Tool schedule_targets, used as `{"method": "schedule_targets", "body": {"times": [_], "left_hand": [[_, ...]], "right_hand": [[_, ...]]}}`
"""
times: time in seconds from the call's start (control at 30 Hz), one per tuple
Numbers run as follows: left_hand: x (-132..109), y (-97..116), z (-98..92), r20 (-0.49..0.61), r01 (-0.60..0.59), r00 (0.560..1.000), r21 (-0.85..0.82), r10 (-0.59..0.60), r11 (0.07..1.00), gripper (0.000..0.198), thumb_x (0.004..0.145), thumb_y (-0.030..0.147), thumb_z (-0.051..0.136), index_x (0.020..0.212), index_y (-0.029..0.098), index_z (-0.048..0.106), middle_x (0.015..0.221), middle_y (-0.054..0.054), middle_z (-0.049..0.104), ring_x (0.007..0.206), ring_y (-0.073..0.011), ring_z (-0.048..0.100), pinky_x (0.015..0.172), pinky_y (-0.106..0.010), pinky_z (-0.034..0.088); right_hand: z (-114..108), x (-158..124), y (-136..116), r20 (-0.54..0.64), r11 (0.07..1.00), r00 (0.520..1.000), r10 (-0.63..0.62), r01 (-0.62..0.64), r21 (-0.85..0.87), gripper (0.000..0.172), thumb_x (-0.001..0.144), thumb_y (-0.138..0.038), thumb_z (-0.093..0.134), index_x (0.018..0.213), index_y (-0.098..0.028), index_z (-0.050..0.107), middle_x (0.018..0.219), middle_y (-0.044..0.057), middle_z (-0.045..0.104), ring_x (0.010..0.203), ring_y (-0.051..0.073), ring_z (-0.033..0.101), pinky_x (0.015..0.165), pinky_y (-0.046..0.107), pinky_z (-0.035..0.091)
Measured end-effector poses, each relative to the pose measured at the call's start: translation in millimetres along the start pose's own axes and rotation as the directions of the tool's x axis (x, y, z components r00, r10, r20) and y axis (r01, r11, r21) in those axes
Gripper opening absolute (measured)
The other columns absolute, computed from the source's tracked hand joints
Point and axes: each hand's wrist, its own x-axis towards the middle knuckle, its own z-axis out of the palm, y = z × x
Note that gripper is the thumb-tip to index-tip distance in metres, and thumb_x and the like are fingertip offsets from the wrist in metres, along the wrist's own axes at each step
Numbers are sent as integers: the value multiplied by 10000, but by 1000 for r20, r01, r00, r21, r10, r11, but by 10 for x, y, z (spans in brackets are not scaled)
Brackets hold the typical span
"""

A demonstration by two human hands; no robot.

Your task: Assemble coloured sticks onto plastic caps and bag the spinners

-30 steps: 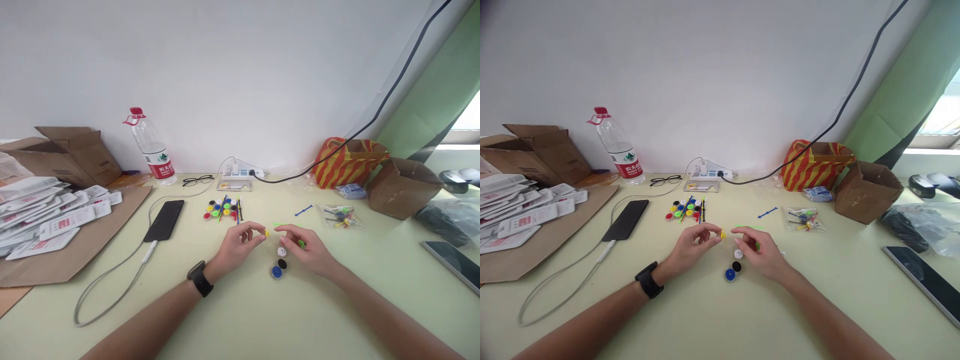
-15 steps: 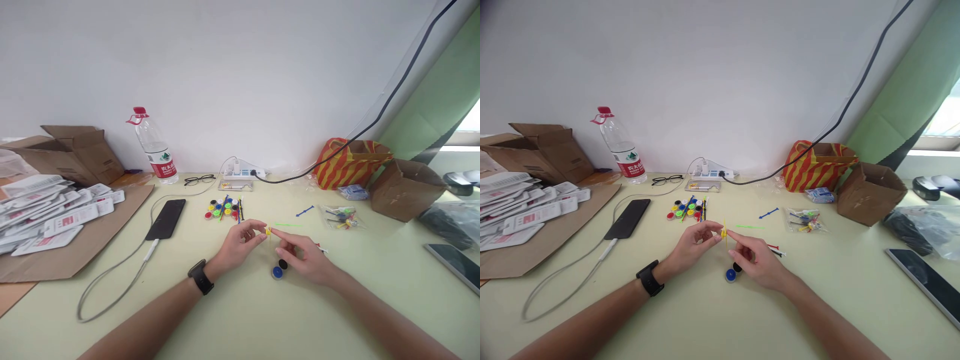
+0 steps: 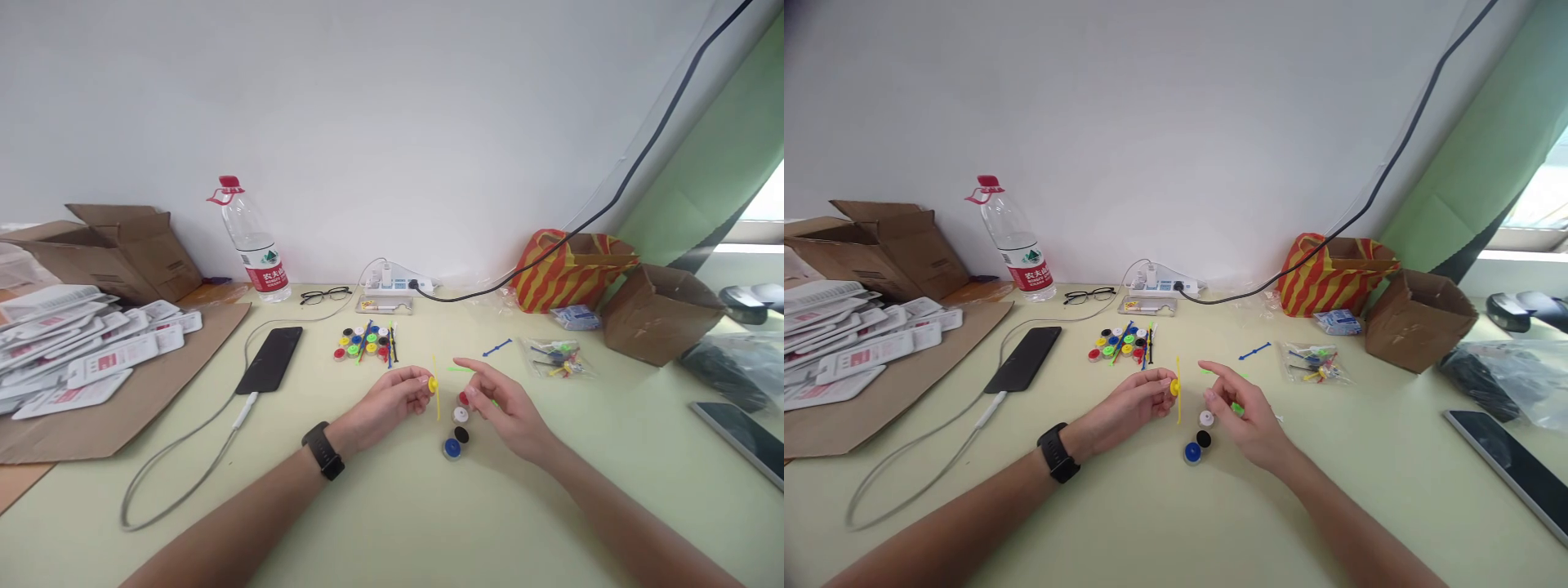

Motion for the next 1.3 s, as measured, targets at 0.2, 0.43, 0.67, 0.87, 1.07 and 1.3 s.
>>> {"method": "schedule_targets", "body": {"times": [0.2,0.43,0.67,0.87,1.07,1.3], "left_hand": [[-12,21,26,-61,-132,988,115,139,985,274,774,287,866,942,153,697,787,-9,638,733,-112,556,736,-261,425],[-5,6,21,-109,-199,968,202,224,959,272,759,285,870,915,151,692,834,-21,677,726,-111,569,716,-261,443],[3,-7,5,-103,-184,973,205,208,961,255,784,274,854,935,154,688,830,-24,691,726,-117,595,730,-263,457],[11,-13,-43,-104,-173,979,30,175,985,267,809,280,848,996,140,720,877,-53,705,791,-134,634,805,-273,485],[-1,42,-104,-50,-150,988,-154,144,977,254,883,278,785,1076,117,745,958,-89,714,833,-127,645,818,-236,499],[14,24,-145,-73,-146,988,-143,137,979,261,912,245,758,1142,127,722,1028,-111,738,812,-112,660,818,-226,521]], "right_hand": [[50,34,-117,50,808,946,320,-300,506,442,985,-465,588,1395,-304,553,780,-14,601,582,130,440,590,293,342],[-103,20,-61,456,643,884,102,-409,648,646,993,-478,397,405,-214,449,416,-28,217,487,140,262,563,335,248],[-106,69,-143,235,804,943,236,-325,498,482,973,-560,438,641,-223,533,579,-26,312,556,157,251,575,325,259],[-114,99,-134,25,890,970,243,-233,392,441,953,-605,456,720,-237,522,599,-24,323,553,160,281,548,329,329],[-278,180,59,-208,974,964,163,-124,189,419,933,-620,547,804,-223,586,647,-18,413,580,158,381,541,307,339],[-602,295,415,-189,812,971,-147,9,-583,293,961,-440,556,1006,-219,743,878,75,663,853,253,594,789,403,476]]}}
